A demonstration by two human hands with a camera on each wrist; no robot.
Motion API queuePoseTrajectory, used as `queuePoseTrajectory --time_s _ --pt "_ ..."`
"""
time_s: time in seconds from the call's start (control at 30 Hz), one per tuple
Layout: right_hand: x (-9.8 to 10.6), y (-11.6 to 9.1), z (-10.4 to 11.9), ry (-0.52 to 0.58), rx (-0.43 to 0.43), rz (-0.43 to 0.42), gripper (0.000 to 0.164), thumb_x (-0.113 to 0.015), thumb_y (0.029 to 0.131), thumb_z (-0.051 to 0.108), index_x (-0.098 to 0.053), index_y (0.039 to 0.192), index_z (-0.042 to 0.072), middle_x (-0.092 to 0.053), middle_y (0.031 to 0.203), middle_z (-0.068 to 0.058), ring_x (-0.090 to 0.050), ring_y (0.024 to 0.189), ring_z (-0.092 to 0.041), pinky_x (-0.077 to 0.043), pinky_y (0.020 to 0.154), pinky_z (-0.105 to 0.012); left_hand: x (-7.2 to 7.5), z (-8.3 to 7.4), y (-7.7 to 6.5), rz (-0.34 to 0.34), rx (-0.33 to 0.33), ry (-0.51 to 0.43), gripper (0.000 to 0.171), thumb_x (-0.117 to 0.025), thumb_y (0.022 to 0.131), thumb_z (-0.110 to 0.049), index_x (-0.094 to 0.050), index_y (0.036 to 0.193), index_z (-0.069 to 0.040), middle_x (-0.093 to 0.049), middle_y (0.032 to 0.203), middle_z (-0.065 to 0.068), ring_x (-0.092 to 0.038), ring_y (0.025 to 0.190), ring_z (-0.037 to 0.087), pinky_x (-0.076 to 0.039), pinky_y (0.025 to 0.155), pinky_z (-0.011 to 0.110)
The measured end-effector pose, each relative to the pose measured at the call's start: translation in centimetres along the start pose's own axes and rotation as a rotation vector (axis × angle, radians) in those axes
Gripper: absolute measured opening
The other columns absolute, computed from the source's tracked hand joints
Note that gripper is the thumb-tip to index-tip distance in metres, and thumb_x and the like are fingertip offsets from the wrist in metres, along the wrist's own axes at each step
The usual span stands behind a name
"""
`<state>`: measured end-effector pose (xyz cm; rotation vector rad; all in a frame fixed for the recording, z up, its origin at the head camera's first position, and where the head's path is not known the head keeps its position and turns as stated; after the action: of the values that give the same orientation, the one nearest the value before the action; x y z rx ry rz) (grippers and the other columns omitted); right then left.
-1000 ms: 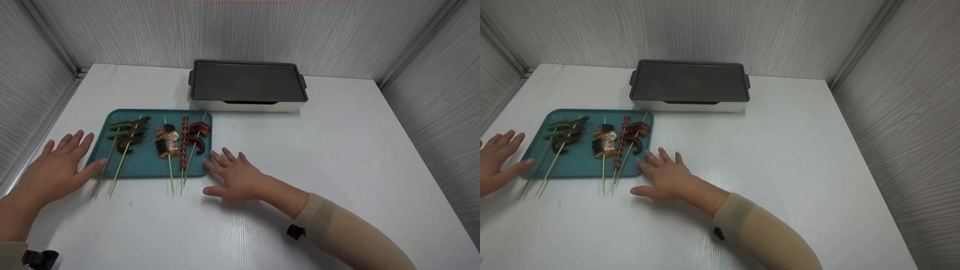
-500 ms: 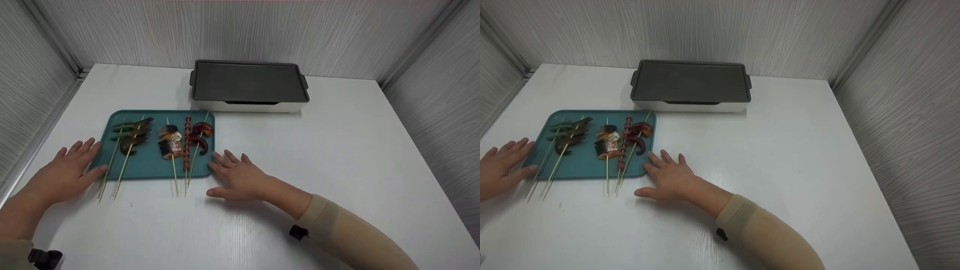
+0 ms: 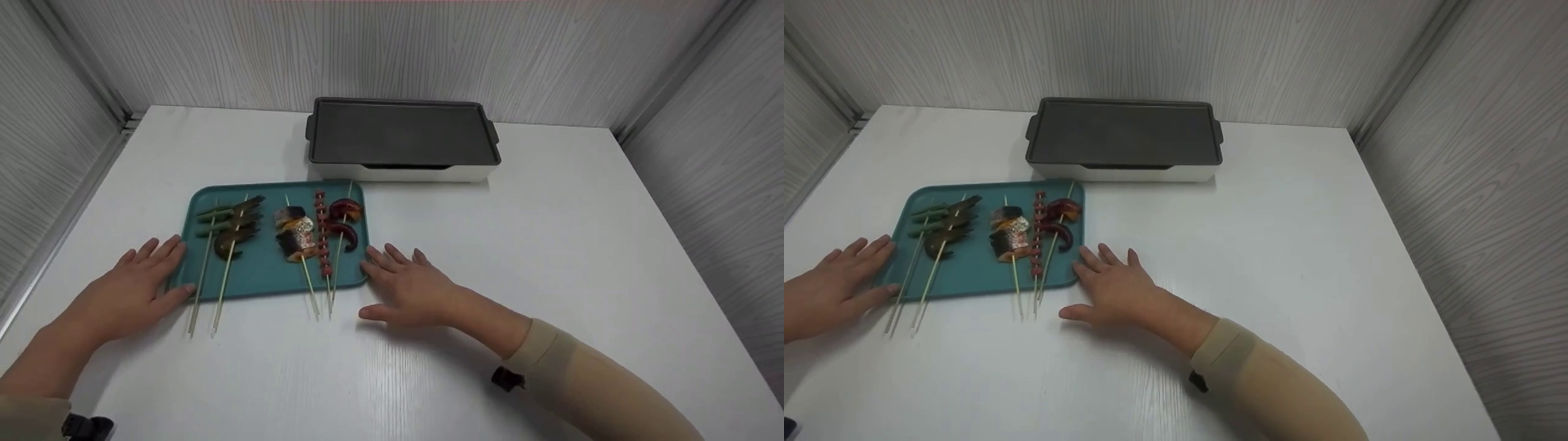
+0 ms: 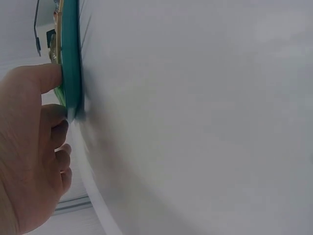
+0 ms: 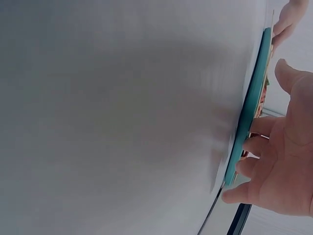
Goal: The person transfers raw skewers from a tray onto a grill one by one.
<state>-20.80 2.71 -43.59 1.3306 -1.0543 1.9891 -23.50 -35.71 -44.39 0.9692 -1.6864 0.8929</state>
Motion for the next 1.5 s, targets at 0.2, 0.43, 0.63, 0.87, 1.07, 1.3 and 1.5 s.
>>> queuePoseTrajectory --time_s 0.2,0.43,0.63,0.87,1.07,1.3,1.5 --pt "0.21 -0.01 0.09 0.005 -0.013 -0.018 0.093 -0.045 0.101 0.076 -0.025 0.171 0.018 -0.011 0.178 0.000 -0.008 0.163 -0.028 -0.018 0.125 -0.067 0.03 -0.29 0.12 0.009 -0.025 0.027 0.087 -0.052 0.109 -0.051 -0.025 0.162 0.012 -0.022 0.169 0.032 -0.018 0.155 0.055 -0.018 0.124 0.068" --pt "0.15 -0.07 0.32 0.035 -0.017 -0.034 0.092 -0.042 0.102 0.077 -0.027 0.170 0.017 -0.011 0.178 0.000 -0.007 0.163 -0.027 -0.016 0.125 -0.068 0.42 -0.47 0.19 0.011 -0.056 0.060 0.089 -0.052 0.108 -0.054 -0.027 0.162 0.012 -0.024 0.169 0.031 -0.022 0.156 0.053 -0.022 0.123 0.068" --pt "0.26 0.06 0.58 0.042 -0.017 -0.047 0.091 -0.044 0.102 0.076 -0.031 0.169 0.015 -0.016 0.177 -0.002 -0.009 0.163 -0.028 -0.017 0.125 -0.068 0.48 -0.25 -0.15 0.008 -0.066 0.059 0.093 -0.052 0.107 -0.059 -0.027 0.162 0.012 -0.024 0.170 0.030 -0.022 0.156 0.051 -0.022 0.123 0.067" --pt "0.48 -0.03 0.58 0.058 -0.015 -0.073 0.090 -0.046 0.102 0.074 -0.034 0.168 0.014 -0.020 0.176 -0.004 -0.012 0.163 -0.030 -0.018 0.124 -0.069 0.68 -0.50 -0.33 -0.005 -0.080 0.052 0.092 -0.050 0.108 -0.059 -0.026 0.162 0.012 -0.025 0.170 0.029 -0.023 0.157 0.049 -0.021 0.125 0.065" --pt "0.51 0.05 0.75 0.081 -0.006 -0.089 0.091 -0.044 0.102 0.076 -0.036 0.167 0.012 -0.022 0.175 -0.005 -0.012 0.162 -0.033 -0.017 0.124 -0.070 0.63 -0.42 -0.46 -0.013 -0.081 0.049 0.092 -0.048 0.108 -0.060 -0.027 0.162 0.011 -0.025 0.170 0.028 -0.023 0.157 0.047 -0.021 0.125 0.063" --pt "0.47 0.01 0.83 0.098 -0.017 -0.099 0.090 -0.046 0.103 0.074 -0.038 0.166 0.010 -0.023 0.175 -0.006 -0.014 0.162 -0.033 -0.017 0.124 -0.070 0.40 -0.44 -0.53 -0.015 -0.083 0.032 0.092 -0.047 0.108 -0.061 -0.027 0.163 0.011 -0.024 0.171 0.027 -0.023 0.158 0.046 -0.020 0.126 0.061" --pt "0.36 0.24 0.81 0.110 -0.046 -0.090 0.093 -0.044 0.101 0.077 -0.037 0.166 0.011 -0.022 0.175 -0.004 -0.014 0.162 -0.030 -0.017 0.124 -0.069 0.47 -0.23 -0.49 -0.002 -0.083 0.033 0.092 -0.045 0.109 -0.061 -0.025 0.163 0.011 -0.022 0.171 0.026 -0.021 0.159 0.044 -0.019 0.127 0.059"
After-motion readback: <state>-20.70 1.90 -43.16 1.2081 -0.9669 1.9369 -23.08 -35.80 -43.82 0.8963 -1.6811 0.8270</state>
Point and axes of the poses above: each hand's wrist, its own y-axis towards the middle knuckle, its own x-axis out of the back of the hand, z = x × y, the point moved 8 cm from there along y, towards the middle knuckle
